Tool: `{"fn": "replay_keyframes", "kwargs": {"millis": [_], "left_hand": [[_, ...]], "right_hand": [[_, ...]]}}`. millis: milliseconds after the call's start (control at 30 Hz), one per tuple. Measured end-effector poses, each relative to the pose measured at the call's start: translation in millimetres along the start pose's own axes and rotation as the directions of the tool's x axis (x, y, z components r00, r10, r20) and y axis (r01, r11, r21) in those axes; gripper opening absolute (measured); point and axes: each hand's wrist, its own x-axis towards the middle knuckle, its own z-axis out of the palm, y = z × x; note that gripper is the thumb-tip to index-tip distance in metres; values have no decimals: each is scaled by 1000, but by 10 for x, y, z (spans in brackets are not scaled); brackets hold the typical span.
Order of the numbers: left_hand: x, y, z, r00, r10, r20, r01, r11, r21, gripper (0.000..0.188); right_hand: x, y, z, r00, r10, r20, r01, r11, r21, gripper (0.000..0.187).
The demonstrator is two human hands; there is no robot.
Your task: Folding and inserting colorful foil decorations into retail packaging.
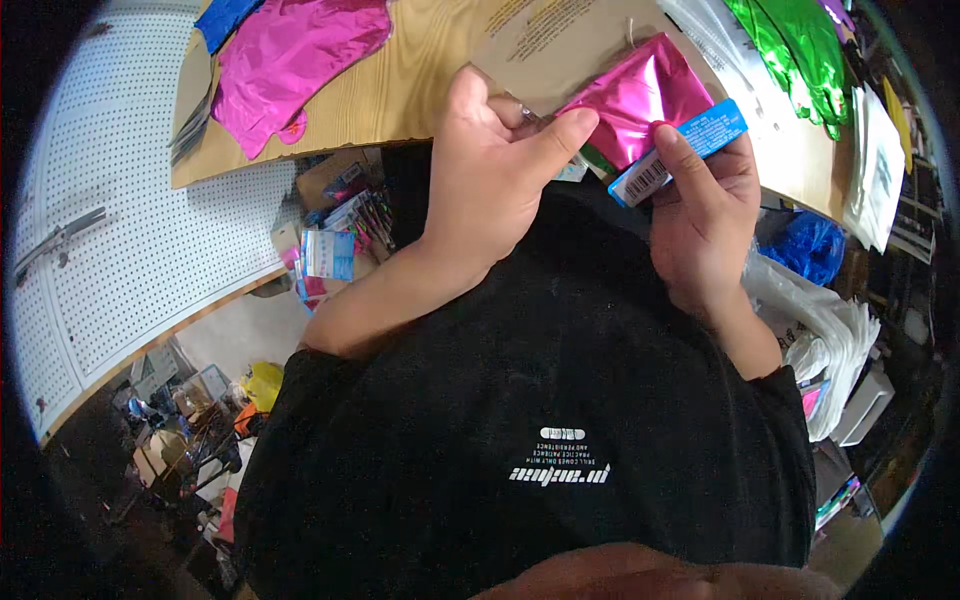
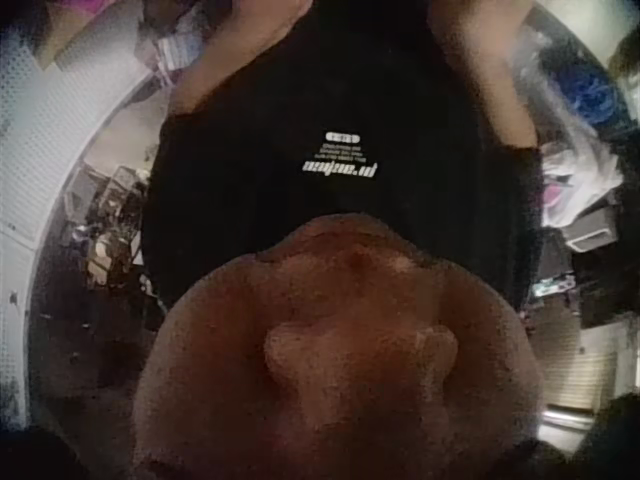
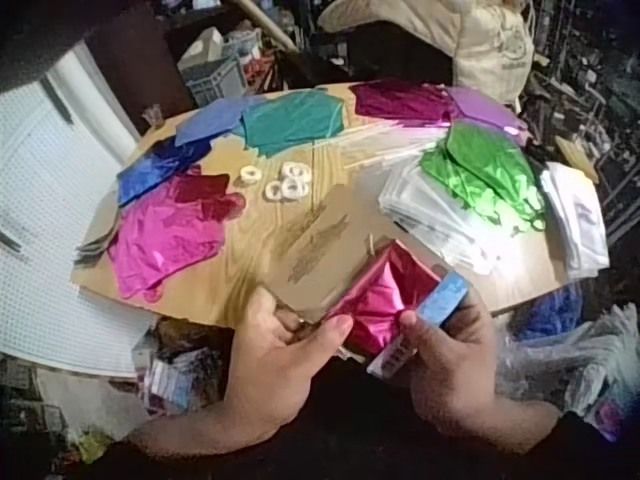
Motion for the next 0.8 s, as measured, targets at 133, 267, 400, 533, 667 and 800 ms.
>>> {"fn": "replay_keyframes", "kwargs": {"millis": [133, 267, 400, 533, 667, 800], "left_hand": [[44, -135, -48, 967, 242, -86, -225, 960, 168, 67], [146, -57, -233, 474, 853, 219, -555, 96, 826, 68], [239, 3, -151, 556, 740, 378, -588, 29, 808, 52], [163, 19, -92, 702, 612, 365, -527, 100, 844, 33], [119, 5, -64, 772, 544, 329, -474, 147, 868, 33], [107, 30, -22, 739, 557, 381, -507, 87, 857, 35]], "right_hand": [[-47, -6, 47, 997, -72, 7, 72, 996, -43, 33], [-88, 37, 32, 981, -194, 17, 194, 976, -98, 39], [-93, -15, 215, 977, -211, 0, 210, 974, -79, 32], [-49, 18, 156, 973, -230, 0, 228, 966, -123, 30], [-52, 35, 133, 974, -226, -7, 222, 961, -162, 31], [-16, 93, 65, 971, -236, 32, 238, 958, -162, 38]]}}
